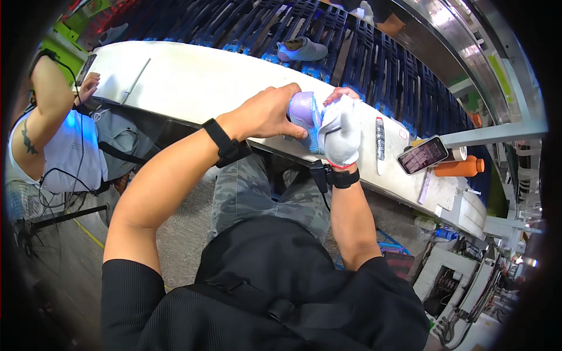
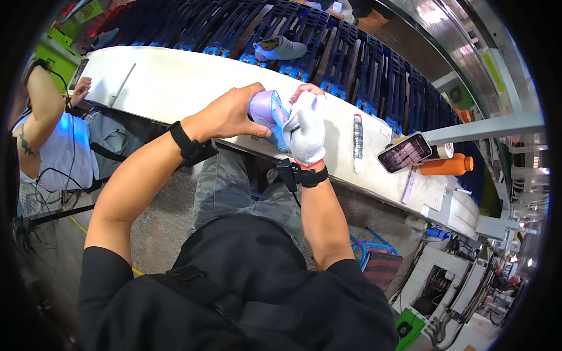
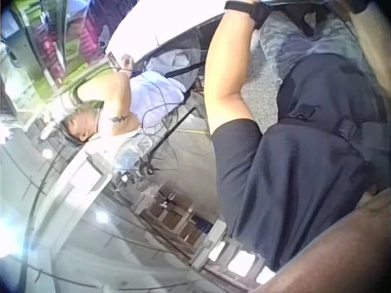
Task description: Manually assemble shoe components at a factory workstation.
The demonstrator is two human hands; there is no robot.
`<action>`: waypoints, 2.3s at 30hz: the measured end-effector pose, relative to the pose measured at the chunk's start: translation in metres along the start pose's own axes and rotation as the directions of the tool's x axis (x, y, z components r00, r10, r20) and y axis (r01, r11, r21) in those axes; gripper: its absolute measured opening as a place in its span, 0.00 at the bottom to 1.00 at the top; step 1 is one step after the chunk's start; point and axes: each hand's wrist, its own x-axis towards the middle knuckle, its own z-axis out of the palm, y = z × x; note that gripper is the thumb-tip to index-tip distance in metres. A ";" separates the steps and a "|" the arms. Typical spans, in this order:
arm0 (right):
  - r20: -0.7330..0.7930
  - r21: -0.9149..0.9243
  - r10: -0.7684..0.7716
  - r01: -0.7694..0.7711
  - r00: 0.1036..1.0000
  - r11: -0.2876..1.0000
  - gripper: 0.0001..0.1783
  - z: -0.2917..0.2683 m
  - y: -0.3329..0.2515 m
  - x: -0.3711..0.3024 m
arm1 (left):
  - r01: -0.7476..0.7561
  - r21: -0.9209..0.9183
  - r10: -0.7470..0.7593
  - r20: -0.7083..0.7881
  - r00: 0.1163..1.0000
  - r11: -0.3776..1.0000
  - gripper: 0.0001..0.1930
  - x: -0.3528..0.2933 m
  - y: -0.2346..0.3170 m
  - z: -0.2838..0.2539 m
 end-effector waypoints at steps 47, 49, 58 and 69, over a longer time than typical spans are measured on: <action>0.274 -0.797 -0.044 0.252 0.961 0.549 0.34 -0.018 -0.038 -0.073 | -0.117 0.093 0.141 -0.319 0.937 0.989 0.40 -0.088 0.011 0.040; 0.309 -0.778 -0.053 0.284 0.950 0.560 0.35 -0.026 -0.041 -0.070 | -0.133 0.131 0.170 -0.327 0.930 0.982 0.39 -0.089 0.013 0.042; 0.382 -0.794 0.079 0.284 0.921 0.537 0.39 -0.039 -0.053 -0.082 | -0.085 0.195 0.143 -0.303 0.942 0.977 0.41 -0.103 0.030 0.061; 0.008 -0.850 -0.027 0.021 1.000 0.526 0.57 -0.019 -0.109 -0.080 | -0.147 -0.631 -0.227 -0.473 0.851 0.762 0.05 -0.019 -0.039 0.065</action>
